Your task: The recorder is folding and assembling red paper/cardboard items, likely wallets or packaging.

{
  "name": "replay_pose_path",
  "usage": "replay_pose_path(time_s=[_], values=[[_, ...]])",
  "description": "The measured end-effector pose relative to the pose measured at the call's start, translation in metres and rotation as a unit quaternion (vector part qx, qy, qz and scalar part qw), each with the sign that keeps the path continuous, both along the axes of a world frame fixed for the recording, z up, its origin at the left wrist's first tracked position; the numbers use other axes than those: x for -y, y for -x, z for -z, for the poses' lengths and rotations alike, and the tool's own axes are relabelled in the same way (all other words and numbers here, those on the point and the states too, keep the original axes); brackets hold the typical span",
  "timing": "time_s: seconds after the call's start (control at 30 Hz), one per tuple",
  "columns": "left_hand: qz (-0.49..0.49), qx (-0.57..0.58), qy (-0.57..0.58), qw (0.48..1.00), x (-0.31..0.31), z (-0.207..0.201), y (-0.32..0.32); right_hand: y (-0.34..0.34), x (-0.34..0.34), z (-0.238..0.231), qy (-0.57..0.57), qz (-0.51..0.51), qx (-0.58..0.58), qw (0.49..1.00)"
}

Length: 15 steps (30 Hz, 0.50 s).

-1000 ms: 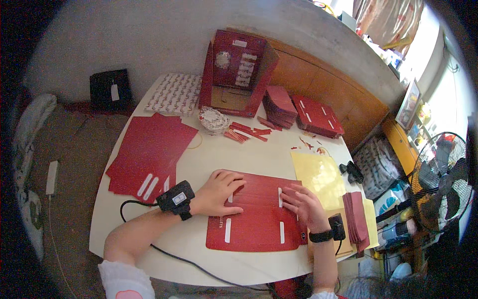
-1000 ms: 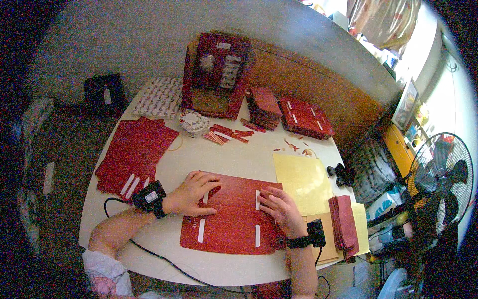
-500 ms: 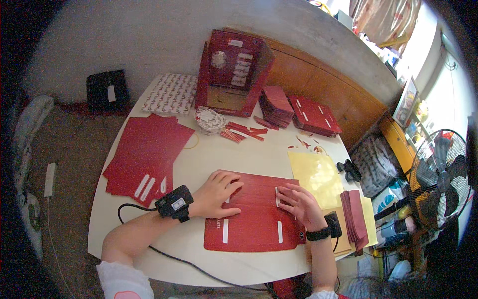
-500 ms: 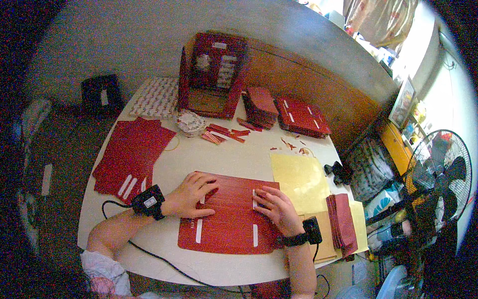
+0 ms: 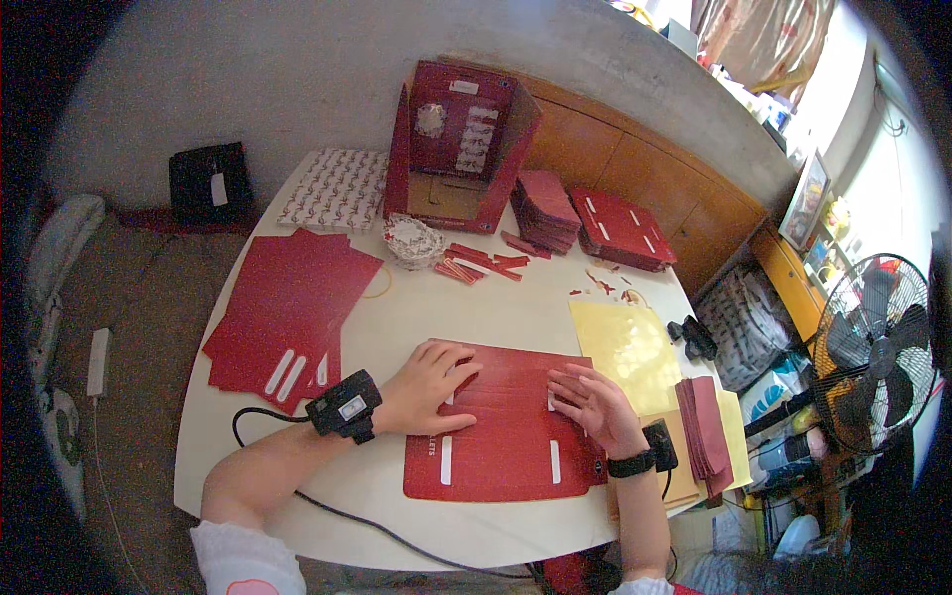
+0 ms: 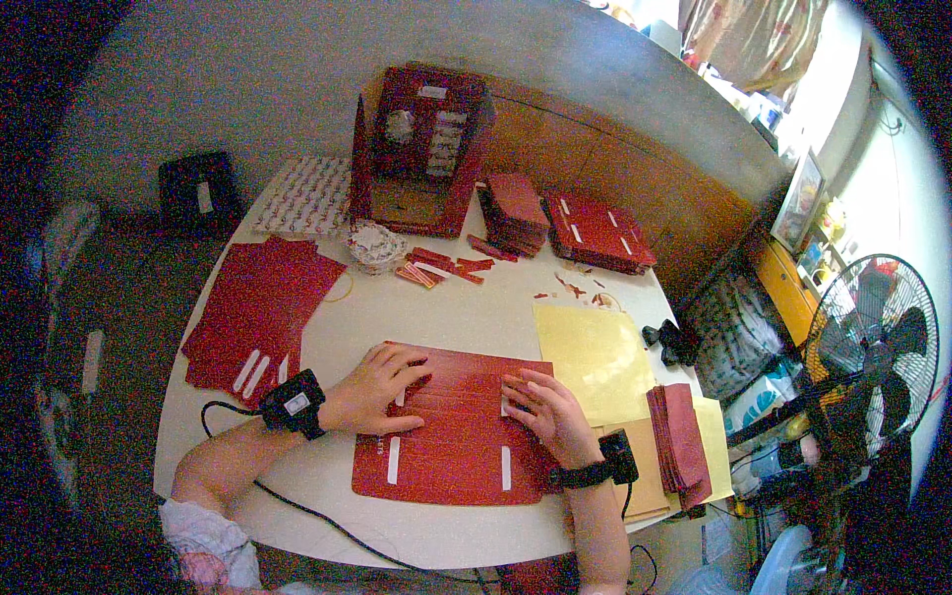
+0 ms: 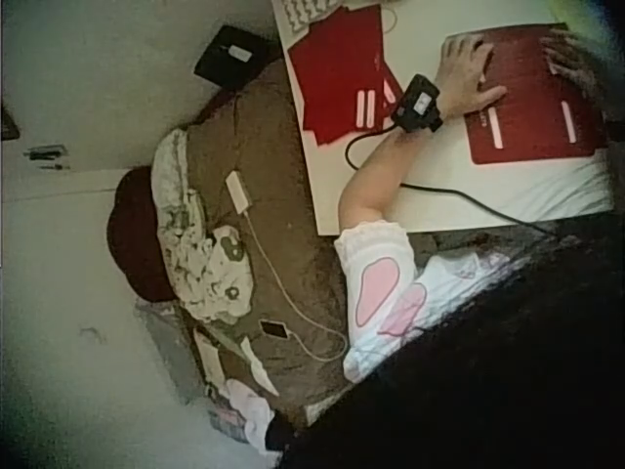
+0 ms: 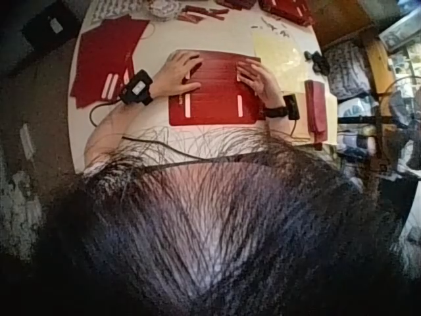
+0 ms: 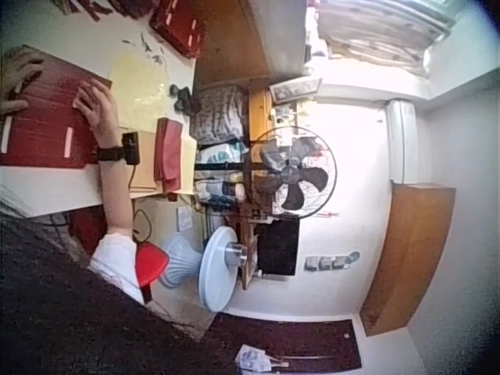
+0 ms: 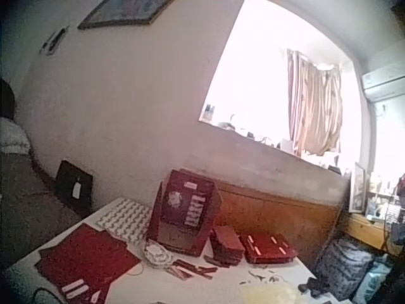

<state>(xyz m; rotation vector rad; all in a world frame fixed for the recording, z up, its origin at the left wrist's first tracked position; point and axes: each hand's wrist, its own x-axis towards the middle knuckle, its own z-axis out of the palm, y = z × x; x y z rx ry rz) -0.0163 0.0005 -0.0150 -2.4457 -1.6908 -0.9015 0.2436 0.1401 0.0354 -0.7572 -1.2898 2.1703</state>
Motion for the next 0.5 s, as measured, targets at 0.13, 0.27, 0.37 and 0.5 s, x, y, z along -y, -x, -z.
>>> replay_pose_path(time_s=[0.13,0.27,0.37,0.5], values=[[-0.002,-0.002,0.005,1.0,0.0,0.0,0.0,0.001,0.002,-0.001,-0.007,0.001,0.011,1.0],[-0.004,-0.004,0.007,1.0,0.0,-0.002,0.0,0.002,0.001,0.003,-0.036,0.006,0.019,0.999],[0.0,0.005,0.004,1.0,-0.001,-0.002,-0.001,0.002,-0.003,0.011,-0.074,0.002,0.006,0.997],[0.005,0.033,-0.018,0.999,-0.003,-0.003,-0.001,0.004,0.002,0.007,-0.117,-0.019,0.003,0.993]])
